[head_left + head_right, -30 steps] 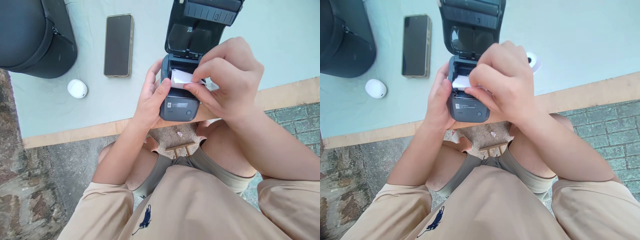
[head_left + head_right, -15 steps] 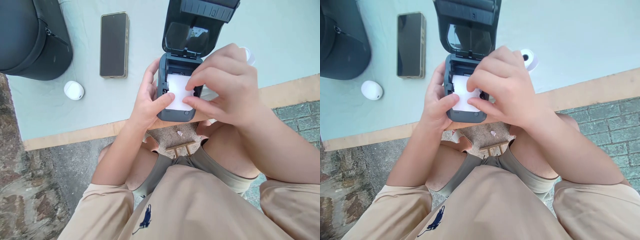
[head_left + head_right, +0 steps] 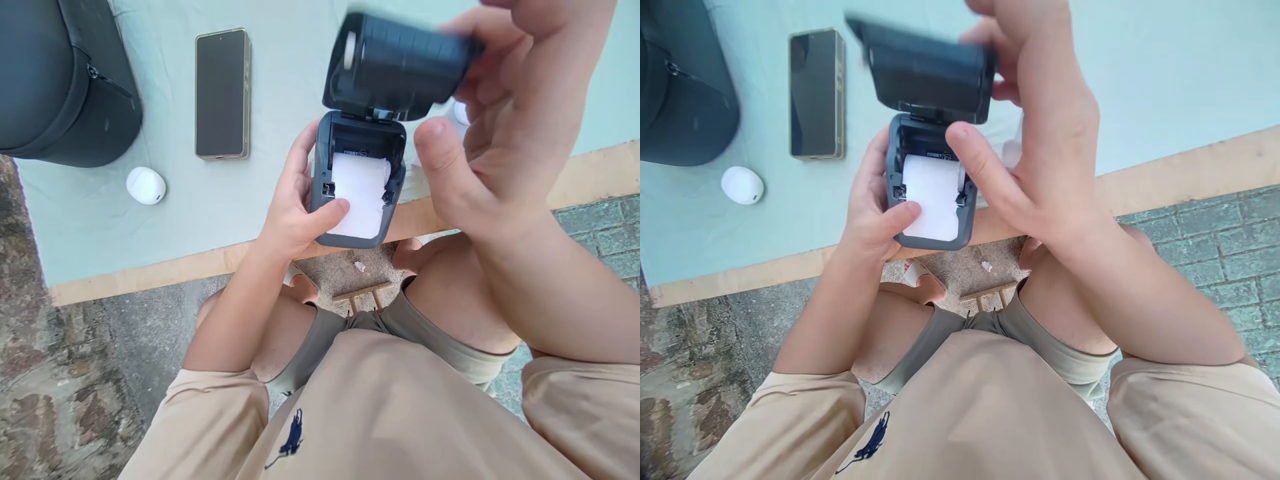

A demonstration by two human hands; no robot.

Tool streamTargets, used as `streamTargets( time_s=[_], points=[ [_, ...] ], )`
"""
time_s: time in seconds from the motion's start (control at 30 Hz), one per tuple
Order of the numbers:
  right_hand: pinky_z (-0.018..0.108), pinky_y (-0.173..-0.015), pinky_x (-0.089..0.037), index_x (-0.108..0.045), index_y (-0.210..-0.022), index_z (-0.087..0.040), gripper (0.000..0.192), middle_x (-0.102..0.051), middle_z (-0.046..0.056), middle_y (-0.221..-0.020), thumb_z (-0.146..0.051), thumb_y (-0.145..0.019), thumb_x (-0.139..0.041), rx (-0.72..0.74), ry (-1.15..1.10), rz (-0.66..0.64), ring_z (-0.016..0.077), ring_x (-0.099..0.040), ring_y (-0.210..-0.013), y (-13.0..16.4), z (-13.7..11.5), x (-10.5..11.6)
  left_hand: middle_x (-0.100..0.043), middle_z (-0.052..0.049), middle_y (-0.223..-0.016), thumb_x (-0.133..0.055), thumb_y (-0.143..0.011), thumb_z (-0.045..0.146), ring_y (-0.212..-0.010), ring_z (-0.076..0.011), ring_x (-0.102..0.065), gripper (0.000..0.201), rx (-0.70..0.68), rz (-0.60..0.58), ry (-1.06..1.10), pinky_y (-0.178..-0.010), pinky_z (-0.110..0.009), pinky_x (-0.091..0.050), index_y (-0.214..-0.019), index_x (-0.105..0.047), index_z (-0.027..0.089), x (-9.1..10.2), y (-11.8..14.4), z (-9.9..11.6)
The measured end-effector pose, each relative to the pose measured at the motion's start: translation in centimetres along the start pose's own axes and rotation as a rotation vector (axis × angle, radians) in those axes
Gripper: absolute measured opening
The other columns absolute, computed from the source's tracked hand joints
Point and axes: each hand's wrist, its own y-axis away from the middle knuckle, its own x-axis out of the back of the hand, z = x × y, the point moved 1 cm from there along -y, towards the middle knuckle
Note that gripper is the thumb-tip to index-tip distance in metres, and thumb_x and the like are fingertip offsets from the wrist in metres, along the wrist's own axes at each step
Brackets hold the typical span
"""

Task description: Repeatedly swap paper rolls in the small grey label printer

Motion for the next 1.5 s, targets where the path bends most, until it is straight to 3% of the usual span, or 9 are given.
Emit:
streamTargets(
  time_s=[0.13, 0.27, 0.47, 0.7, 0.8, 0.9, 1.1, 1.3, 1.5],
  points=[
    [0.036, -0.085, -0.053, -0.063, -0.104, -0.017, 0.023, -0.067, 0.008, -0.099, -0.029, -0.085, -0.060, 0.299, 0.279, 0.024, 0.0204, -0.063, -0.096, 0.1, -0.1, -0.2, -0.058, -0.010, -0.130, -0.077, -0.071, 0.046, -0.113, -0.0317, -0.066, 0.080, 0.005, 0.030, 0.010, -0.086, -0.036, -0.057, -0.137, -0.037, 0.024, 0.0, 0.1, -0.1],
    [0.038, -0.083, -0.056, -0.059, -0.099, -0.022, 0.017, -0.065, 0.006, -0.099, -0.029, -0.084, -0.060, 0.358, 0.307, -0.104, 0.0206, -0.064, -0.095, 0.3, 0.3, -0.5, -0.057, -0.008, -0.131, -0.079, -0.068, 0.045, -0.118, -0.0312, -0.063, 0.079, 0.018, 0.075, 0.034, -0.087, -0.034, -0.057, -0.134, -0.039, 0.025, 0.0, 0.1, -0.2],
    [0.040, -0.089, -0.056, -0.061, -0.096, -0.025, 0.011, -0.063, 0.005, -0.103, -0.029, -0.087, -0.057, 0.275, 0.268, -0.149, 0.0202, -0.063, -0.101, 0.5, 0.5, -0.9, -0.063, -0.005, -0.122, -0.077, -0.071, 0.050, -0.140, -0.0336, -0.046, 0.074, 0.077, 0.065, 0.215, -0.104, -0.043, -0.053, -0.131, -0.040, 0.028, -0.5, -0.1, 0.4],
    [0.043, -0.105, -0.051, -0.052, -0.126, -0.022, 0.041, -0.056, 0.014, -0.130, -0.037, -0.089, -0.058, 0.178, 0.226, -0.203, 0.0226, -0.054, -0.126, 0.4, -0.3, -1.0, -0.069, -0.005, -0.106, -0.075, -0.077, 0.044, -0.152, -0.0347, -0.024, 0.045, 0.029, 0.067, 0.272, -0.116, -0.050, -0.046, -0.115, -0.058, 0.028, -0.7, -0.2, 0.6],
    [0.037, -0.095, -0.056, -0.048, -0.131, -0.024, 0.043, -0.055, 0.012, -0.135, -0.038, -0.091, -0.056, 0.089, 0.146, -0.287, 0.0218, -0.051, -0.132, 0.4, -0.4, -1.0, -0.070, -0.005, -0.099, -0.080, -0.071, 0.047, -0.152, -0.0367, -0.020, 0.049, -0.006, 0.056, 0.302, -0.118, -0.052, -0.042, -0.113, -0.062, 0.029, -0.6, -0.3, 0.5],
    [0.027, -0.078, -0.059, -0.048, -0.131, -0.024, 0.044, -0.051, 0.011, -0.137, -0.037, -0.090, -0.058, 0.011, 0.067, -0.331, 0.0210, -0.047, -0.134, 0.4, -0.5, -0.8, -0.069, -0.004, -0.099, -0.079, -0.072, 0.048, -0.152, -0.0361, -0.022, 0.051, 0.003, 0.066, 0.284, -0.121, -0.051, -0.038, -0.115, -0.062, 0.027, -0.8, -0.3, 0.5],
    [0.027, -0.077, -0.060, -0.047, -0.128, -0.023, 0.045, -0.052, 0.010, -0.134, -0.035, -0.087, -0.062, -0.077, 0.005, -0.330, 0.0188, -0.055, -0.120, 0.3, -0.4, -0.9, -0.067, -0.003, -0.106, -0.071, -0.083, 0.044, -0.147, -0.0284, -0.036, 0.042, 0.023, 0.062, 0.306, -0.119, -0.048, -0.043, -0.118, -0.057, 0.027, -1.0, 0.0, 0.9],
    [0.040, -0.104, -0.052, -0.049, -0.127, -0.016, 0.038, -0.052, 0.014, -0.136, -0.036, -0.095, -0.049, 0.078, 0.129, -0.266, 0.0215, -0.050, -0.132, 0.4, -0.1, -0.9, -0.070, -0.004, -0.114, -0.053, -0.091, 0.056, -0.142, -0.0331, -0.043, 0.035, 0.031, 0.043, 0.306, -0.120, -0.049, -0.039, -0.108, -0.067, 0.029, -0.6, -0.5, 0.8],
    [0.042, -0.104, -0.051, -0.045, -0.130, -0.020, 0.040, -0.055, 0.010, -0.133, -0.037, -0.094, -0.050, 0.144, 0.176, -0.294, 0.0214, -0.052, -0.130, 0.3, -0.1, -0.7, -0.069, -0.006, -0.103, -0.043, -0.097, 0.049, -0.138, -0.0289, -0.047, 0.037, 0.054, 0.133, 0.234, -0.116, -0.045, -0.043, -0.106, -0.067, 0.023, -1.0, -0.2, 1.4]
  ],
)
